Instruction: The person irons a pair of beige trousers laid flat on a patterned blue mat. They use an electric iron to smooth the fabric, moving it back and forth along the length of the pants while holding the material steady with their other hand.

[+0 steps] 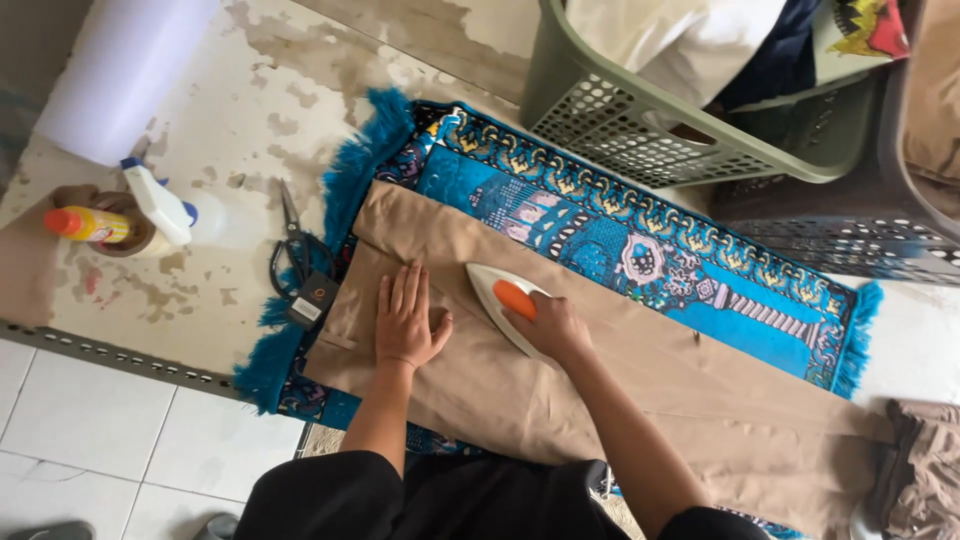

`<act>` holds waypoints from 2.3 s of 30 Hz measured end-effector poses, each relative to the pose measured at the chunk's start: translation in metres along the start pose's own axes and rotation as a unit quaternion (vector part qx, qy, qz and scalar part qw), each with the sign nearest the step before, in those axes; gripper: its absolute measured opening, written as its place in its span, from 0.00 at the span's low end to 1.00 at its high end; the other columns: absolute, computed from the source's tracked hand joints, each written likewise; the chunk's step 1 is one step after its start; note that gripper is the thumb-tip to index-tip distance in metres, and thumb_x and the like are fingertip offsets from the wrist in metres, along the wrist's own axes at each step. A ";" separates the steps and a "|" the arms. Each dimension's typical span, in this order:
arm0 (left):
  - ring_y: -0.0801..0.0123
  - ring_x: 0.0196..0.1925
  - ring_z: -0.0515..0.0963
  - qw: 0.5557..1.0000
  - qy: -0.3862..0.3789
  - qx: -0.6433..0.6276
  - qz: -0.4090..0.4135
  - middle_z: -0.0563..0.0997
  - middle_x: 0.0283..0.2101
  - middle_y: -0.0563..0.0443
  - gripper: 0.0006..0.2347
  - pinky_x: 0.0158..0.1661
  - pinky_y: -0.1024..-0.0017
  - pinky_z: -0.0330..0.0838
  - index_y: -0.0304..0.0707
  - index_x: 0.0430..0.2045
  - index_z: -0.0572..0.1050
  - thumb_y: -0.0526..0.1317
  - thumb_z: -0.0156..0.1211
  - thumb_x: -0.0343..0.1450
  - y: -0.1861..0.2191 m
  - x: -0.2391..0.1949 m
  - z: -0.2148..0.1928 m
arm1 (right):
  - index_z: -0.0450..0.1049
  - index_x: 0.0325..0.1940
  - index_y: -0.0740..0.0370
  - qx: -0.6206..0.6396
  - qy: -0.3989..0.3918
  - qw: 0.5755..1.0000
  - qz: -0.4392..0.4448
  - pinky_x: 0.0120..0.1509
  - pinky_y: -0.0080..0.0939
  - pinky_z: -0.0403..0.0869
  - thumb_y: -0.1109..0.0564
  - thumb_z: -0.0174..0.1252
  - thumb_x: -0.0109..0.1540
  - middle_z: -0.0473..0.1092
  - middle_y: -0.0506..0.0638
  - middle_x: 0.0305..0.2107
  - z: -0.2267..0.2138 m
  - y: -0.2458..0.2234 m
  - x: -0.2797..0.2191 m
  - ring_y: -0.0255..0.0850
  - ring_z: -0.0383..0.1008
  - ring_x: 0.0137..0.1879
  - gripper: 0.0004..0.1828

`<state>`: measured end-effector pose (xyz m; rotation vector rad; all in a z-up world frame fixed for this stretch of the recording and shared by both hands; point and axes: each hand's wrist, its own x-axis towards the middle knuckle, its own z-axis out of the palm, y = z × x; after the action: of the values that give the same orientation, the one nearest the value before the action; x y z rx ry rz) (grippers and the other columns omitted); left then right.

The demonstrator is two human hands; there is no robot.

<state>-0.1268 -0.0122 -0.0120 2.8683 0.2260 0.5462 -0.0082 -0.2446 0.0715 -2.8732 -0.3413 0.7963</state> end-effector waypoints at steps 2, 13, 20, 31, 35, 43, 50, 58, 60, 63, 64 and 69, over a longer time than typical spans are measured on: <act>0.56 0.72 0.65 1.000 -0.001 0.004 -0.009 0.67 0.69 0.42 0.36 0.72 0.50 0.52 0.34 0.62 0.69 0.57 0.54 0.61 0.000 0.000 -0.001 | 0.77 0.41 0.46 0.000 0.010 1.000 -0.011 0.42 0.52 0.80 0.20 0.55 0.54 0.77 0.54 0.29 0.005 -0.030 0.019 0.54 0.82 0.40 0.32; 0.52 0.69 0.65 0.998 0.010 0.028 -0.064 0.67 0.65 0.37 0.35 0.71 0.48 0.53 0.28 0.62 0.67 0.55 0.52 0.62 0.001 -0.002 -0.005 | 0.77 0.41 0.47 -0.007 0.041 0.998 -0.049 0.43 0.52 0.80 0.20 0.54 0.53 0.77 0.54 0.30 -0.007 -0.108 0.057 0.54 0.82 0.41 0.33; 0.48 0.68 0.65 0.998 0.026 0.000 -0.060 0.68 0.62 0.35 0.33 0.70 0.47 0.54 0.27 0.58 0.68 0.56 0.51 0.64 -0.001 0.000 -0.001 | 0.77 0.40 0.49 -0.011 0.014 0.998 -0.058 0.46 0.53 0.80 0.21 0.55 0.53 0.78 0.55 0.32 -0.024 -0.108 0.058 0.54 0.81 0.43 0.33; 0.46 0.68 0.65 0.999 0.030 -0.003 -0.045 0.66 0.65 0.35 0.33 0.69 0.46 0.54 0.28 0.62 0.67 0.54 0.51 0.66 -0.001 0.006 -0.013 | 0.76 0.45 0.47 0.012 -0.019 0.999 -0.023 0.50 0.53 0.79 0.20 0.53 0.54 0.78 0.51 0.36 -0.027 -0.111 0.057 0.53 0.81 0.48 0.34; 0.47 0.68 0.64 0.999 0.010 0.004 -0.038 0.66 0.68 0.42 0.32 0.69 0.44 0.52 0.35 0.64 0.67 0.54 0.51 0.65 0.000 0.001 -0.009 | 0.76 0.42 0.49 -0.021 -0.020 0.999 -0.016 0.47 0.54 0.80 0.19 0.52 0.55 0.78 0.53 0.34 -0.018 -0.076 0.036 0.54 0.81 0.45 0.35; 0.46 0.68 0.64 0.999 -0.004 0.012 -0.044 0.66 0.70 0.44 0.33 0.70 0.45 0.51 0.35 0.65 0.66 0.55 0.51 0.65 0.000 0.004 -0.011 | 0.76 0.42 0.48 -0.002 0.029 1.000 -0.009 0.44 0.52 0.80 0.21 0.53 0.57 0.78 0.51 0.32 -0.025 -0.118 0.060 0.51 0.82 0.43 0.32; 0.48 0.67 0.65 0.998 -0.011 0.019 -0.052 0.66 0.70 0.46 0.32 0.70 0.46 0.51 0.36 0.64 0.68 0.54 0.50 0.66 0.002 0.003 -0.009 | 0.77 0.44 0.51 0.020 0.061 0.998 -0.012 0.44 0.52 0.80 0.23 0.54 0.57 0.78 0.53 0.32 -0.045 -0.120 0.050 0.54 0.82 0.43 0.33; 0.48 0.67 0.65 0.998 -0.019 0.013 -0.054 0.67 0.70 0.46 0.32 0.69 0.45 0.51 0.35 0.63 0.68 0.54 0.51 0.66 0.004 0.001 -0.014 | 0.77 0.42 0.51 0.031 0.038 0.999 0.020 0.46 0.54 0.79 0.23 0.56 0.55 0.78 0.54 0.32 -0.022 -0.047 0.047 0.55 0.81 0.44 0.32; 0.48 0.67 0.65 0.998 -0.015 0.020 -0.054 0.65 0.71 0.47 0.32 0.70 0.46 0.51 0.36 0.65 0.67 0.54 0.51 0.65 0.002 0.004 -0.013 | 0.77 0.43 0.49 0.035 0.014 0.999 0.014 0.48 0.54 0.79 0.22 0.54 0.55 0.78 0.54 0.35 -0.024 -0.053 0.058 0.55 0.80 0.46 0.33; 0.47 0.67 0.65 0.998 -0.009 0.010 -0.056 0.65 0.71 0.47 0.32 0.70 0.45 0.52 0.36 0.65 0.67 0.54 0.51 0.65 0.002 0.004 -0.012 | 0.78 0.44 0.48 0.025 0.025 0.999 -0.001 0.46 0.52 0.80 0.20 0.52 0.56 0.78 0.52 0.34 -0.036 -0.096 0.057 0.53 0.81 0.44 0.35; 0.47 0.67 0.65 0.998 -0.010 0.011 -0.057 0.65 0.71 0.47 0.32 0.70 0.45 0.52 0.36 0.65 0.67 0.54 0.51 0.65 0.001 0.003 -0.011 | 0.78 0.44 0.48 0.025 0.023 0.999 -0.002 0.46 0.52 0.80 0.20 0.52 0.56 0.78 0.52 0.34 -0.035 -0.106 0.060 0.53 0.81 0.44 0.35; 0.48 0.67 0.65 0.999 -0.008 0.020 -0.048 0.64 0.72 0.47 0.32 0.70 0.45 0.51 0.37 0.65 0.66 0.54 0.50 0.66 0.001 0.004 -0.007 | 0.77 0.46 0.51 0.027 0.063 0.997 0.025 0.47 0.53 0.80 0.21 0.52 0.57 0.77 0.53 0.34 -0.026 -0.114 0.078 0.54 0.81 0.44 0.35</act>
<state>-0.1260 -0.0107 -0.0042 2.8811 0.3746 0.5072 0.0503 -0.1172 0.0775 -2.8744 -0.2315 0.6179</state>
